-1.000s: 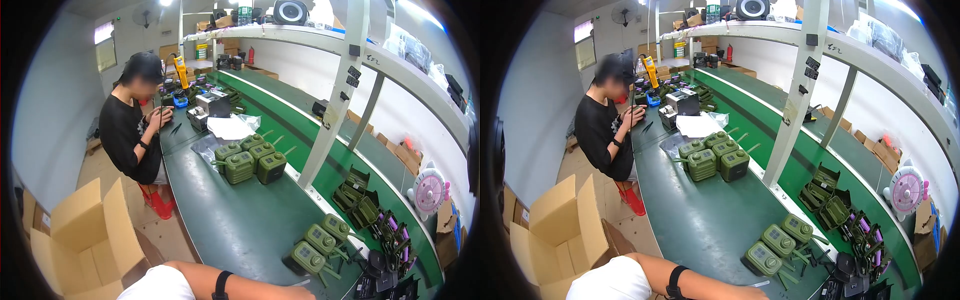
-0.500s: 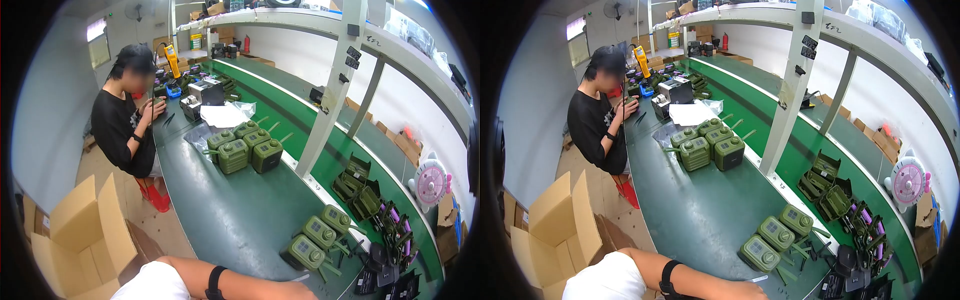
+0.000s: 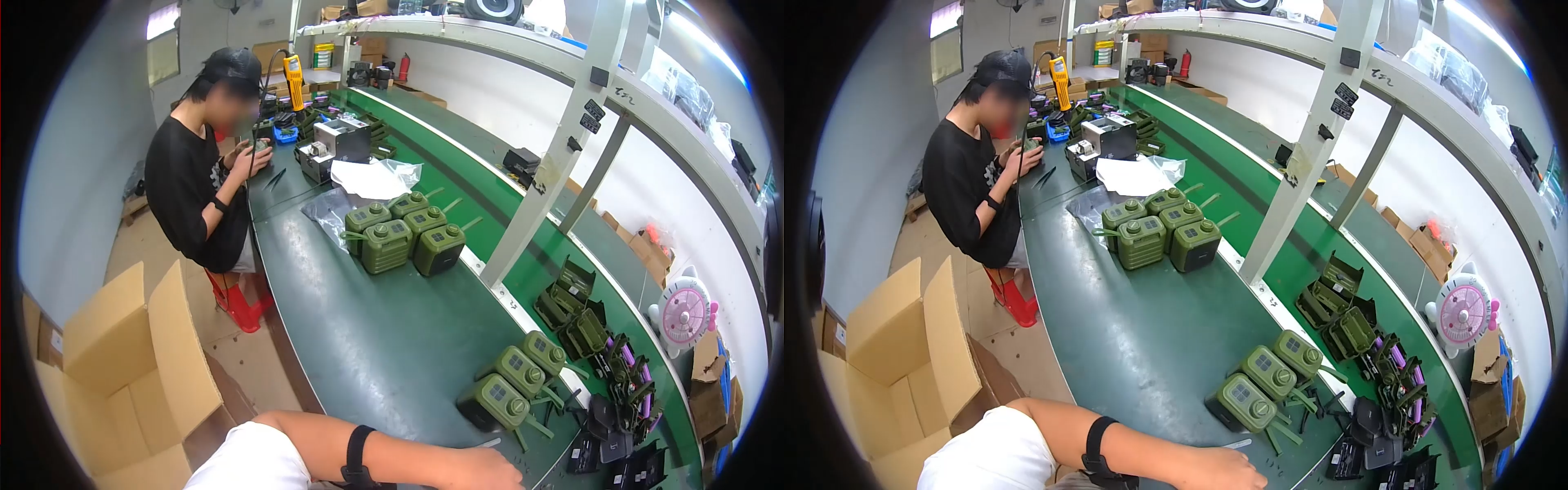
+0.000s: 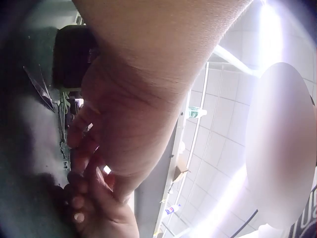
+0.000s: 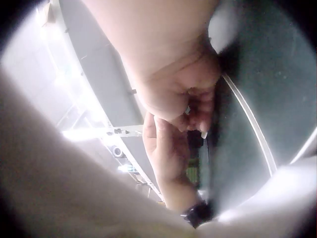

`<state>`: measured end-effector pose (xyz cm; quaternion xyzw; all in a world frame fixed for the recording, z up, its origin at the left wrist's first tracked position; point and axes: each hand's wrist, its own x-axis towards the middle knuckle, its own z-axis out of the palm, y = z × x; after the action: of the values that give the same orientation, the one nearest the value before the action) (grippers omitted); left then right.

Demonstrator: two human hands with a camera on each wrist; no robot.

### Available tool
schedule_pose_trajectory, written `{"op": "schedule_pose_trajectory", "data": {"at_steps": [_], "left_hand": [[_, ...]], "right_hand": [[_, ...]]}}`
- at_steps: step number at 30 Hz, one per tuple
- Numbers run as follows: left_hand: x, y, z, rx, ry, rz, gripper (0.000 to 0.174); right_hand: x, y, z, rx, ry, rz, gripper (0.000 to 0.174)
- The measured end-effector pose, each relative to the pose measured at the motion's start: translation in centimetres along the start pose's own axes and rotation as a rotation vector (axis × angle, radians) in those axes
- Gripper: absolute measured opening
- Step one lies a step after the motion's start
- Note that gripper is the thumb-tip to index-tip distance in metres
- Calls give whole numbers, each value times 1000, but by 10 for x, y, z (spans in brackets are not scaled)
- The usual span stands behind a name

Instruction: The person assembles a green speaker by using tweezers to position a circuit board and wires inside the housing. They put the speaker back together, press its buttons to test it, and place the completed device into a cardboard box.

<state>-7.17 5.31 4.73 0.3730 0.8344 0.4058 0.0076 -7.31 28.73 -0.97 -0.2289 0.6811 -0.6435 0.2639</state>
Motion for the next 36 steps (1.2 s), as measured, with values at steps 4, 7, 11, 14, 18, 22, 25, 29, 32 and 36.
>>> {"op": "schedule_pose_trajectory", "data": {"at_steps": [4,7,11,14,18,22,25,29,32,36], "left_hand": [[0,-3,-1,18,4,9,26],[1,-2,-1,18,13,24,26],[1,0,1,25,14,21,25],[-1,-1,0,43,26,5,25],[-1,-3,-2,16,26,15,25],[0,-2,-3,9,16,10,25],[0,-3,-1,23,14,11,24],[0,-1,0,30,13,5,24],[1,0,0,36,31,0,24],[2,-1,-1,42,12,-1,25]], "right_hand": [[7,-12,9,40,6,22,40],[6,-12,7,52,25,36,41],[3,-1,1,36,8,-39,43],[6,-7,5,36,3,-47,43],[7,-2,5,22,26,-49,44],[6,-1,1,40,5,2,44],[5,-5,5,24,13,6,44],[3,-7,6,3,37,-2,45],[2,4,-1,-34,33,-15,46],[3,2,2,4,32,-23,44]]}}
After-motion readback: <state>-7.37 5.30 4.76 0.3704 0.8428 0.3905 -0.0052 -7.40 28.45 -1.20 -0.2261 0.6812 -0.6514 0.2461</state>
